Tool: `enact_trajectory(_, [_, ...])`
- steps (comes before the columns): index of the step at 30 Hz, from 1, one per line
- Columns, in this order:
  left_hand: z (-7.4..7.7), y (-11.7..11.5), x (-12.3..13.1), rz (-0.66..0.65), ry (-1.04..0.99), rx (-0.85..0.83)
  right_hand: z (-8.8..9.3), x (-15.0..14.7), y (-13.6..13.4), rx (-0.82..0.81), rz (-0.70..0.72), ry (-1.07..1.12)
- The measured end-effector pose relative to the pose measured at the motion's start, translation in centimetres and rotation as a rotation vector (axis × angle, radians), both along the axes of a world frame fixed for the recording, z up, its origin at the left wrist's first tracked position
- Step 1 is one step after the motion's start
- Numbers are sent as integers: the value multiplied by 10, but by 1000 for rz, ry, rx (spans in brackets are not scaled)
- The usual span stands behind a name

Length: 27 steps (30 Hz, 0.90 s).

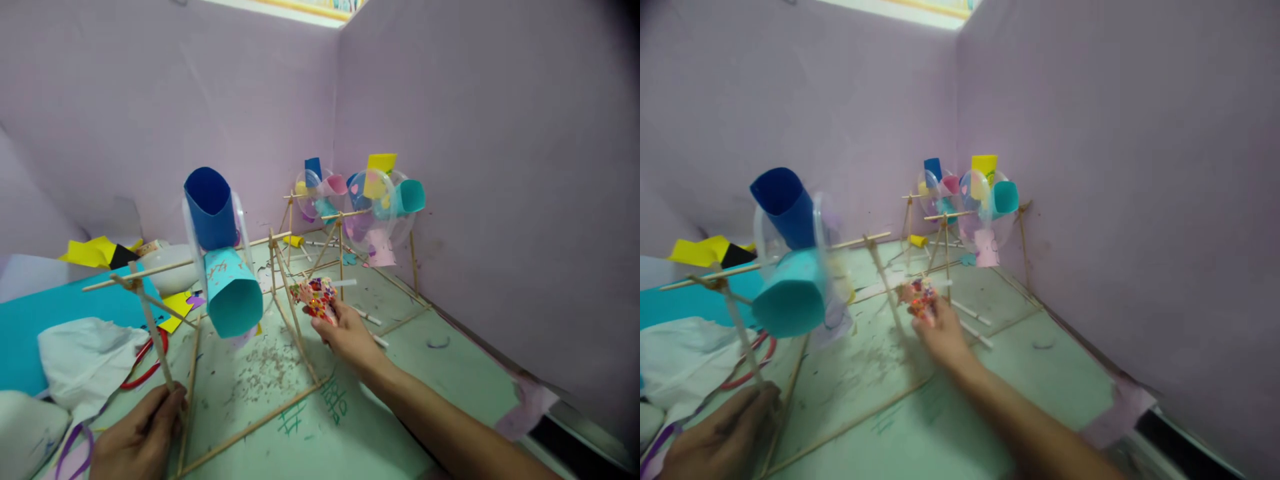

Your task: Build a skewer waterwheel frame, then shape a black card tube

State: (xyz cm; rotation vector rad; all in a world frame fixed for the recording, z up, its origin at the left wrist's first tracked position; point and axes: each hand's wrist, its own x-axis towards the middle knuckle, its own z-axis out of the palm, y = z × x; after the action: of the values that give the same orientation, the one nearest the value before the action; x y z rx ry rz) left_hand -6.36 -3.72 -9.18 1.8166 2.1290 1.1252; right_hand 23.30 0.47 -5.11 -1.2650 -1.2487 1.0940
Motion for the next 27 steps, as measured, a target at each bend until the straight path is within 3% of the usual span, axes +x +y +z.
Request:
enact_trajectory(3, [15, -5, 8, -24, -90, -111, -4, -13, 22, -4, -54, -28])
enact_trajectory(6, [20, -8, 13, -36, -96, -96, -10, -19, 34, -65, -101, -37])
enact_trajectory(16, [16, -10, 18, -76, -113, -98, -21, -26, 45, -206, -122, -112])
enact_trajectory(27, [19, -11, 21, -76, 1, -64, -30, -26, 54, -249, -127, -203])
